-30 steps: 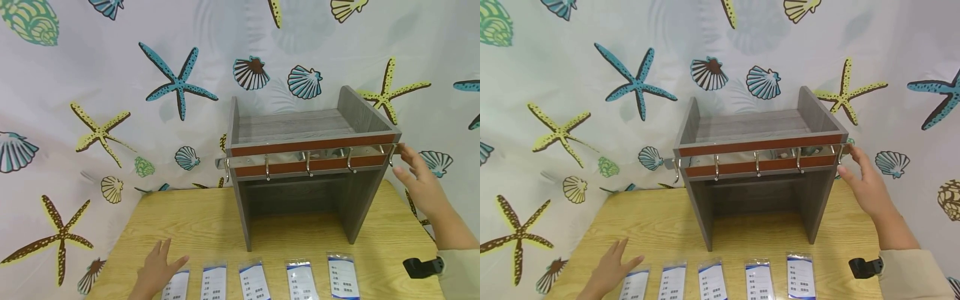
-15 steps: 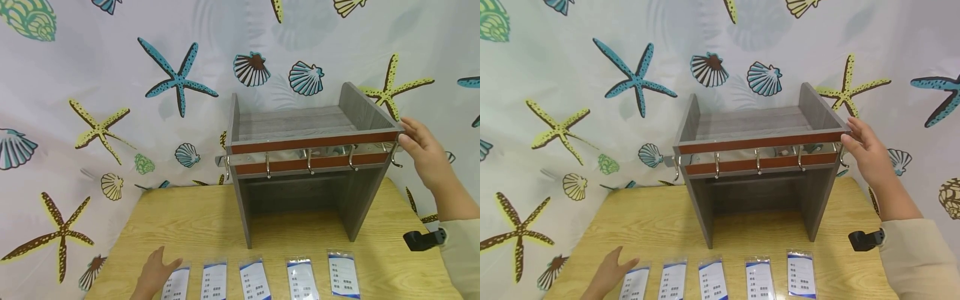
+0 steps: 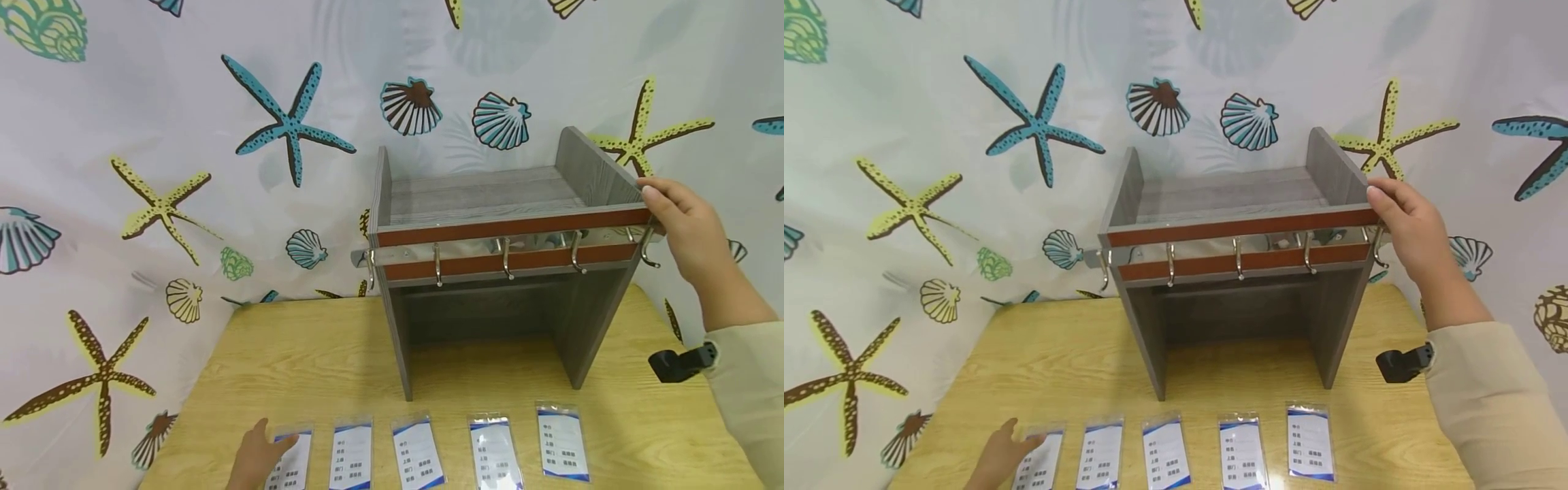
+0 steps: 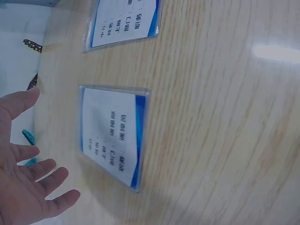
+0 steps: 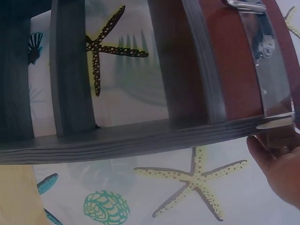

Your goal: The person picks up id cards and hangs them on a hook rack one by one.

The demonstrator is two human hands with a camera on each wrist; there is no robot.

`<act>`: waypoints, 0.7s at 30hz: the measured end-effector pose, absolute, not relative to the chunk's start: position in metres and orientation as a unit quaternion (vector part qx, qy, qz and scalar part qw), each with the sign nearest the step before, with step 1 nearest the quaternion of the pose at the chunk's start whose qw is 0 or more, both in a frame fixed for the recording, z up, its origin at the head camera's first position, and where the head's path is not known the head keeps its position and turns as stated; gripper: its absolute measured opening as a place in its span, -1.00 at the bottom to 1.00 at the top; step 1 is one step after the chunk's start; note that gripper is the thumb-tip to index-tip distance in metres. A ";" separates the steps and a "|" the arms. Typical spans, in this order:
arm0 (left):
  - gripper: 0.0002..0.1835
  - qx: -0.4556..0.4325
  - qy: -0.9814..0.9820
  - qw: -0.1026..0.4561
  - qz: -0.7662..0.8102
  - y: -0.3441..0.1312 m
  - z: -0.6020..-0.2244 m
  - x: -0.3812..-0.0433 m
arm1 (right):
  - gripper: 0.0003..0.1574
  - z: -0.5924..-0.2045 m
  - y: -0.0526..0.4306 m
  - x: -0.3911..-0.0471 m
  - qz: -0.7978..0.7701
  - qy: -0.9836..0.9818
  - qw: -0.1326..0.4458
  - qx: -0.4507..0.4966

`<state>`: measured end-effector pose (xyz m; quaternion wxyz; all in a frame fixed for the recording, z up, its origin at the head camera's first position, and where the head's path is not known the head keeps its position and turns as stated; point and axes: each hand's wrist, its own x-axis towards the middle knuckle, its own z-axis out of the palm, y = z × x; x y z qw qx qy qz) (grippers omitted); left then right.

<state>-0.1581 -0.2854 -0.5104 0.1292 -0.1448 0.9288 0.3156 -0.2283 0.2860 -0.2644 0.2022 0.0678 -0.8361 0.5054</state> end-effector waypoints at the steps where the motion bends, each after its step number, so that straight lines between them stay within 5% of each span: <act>1: 0.05 -0.152 0.928 0.129 0.314 -0.285 -0.513 -0.159 | -0.48 -0.265 0.285 -0.230 0.513 -0.831 0.205 0.066; 21: 0.00 -0.208 0.936 0.089 0.269 -0.292 -0.560 -0.156 | -0.54 -0.268 0.283 -0.242 0.576 -0.783 0.221 0.081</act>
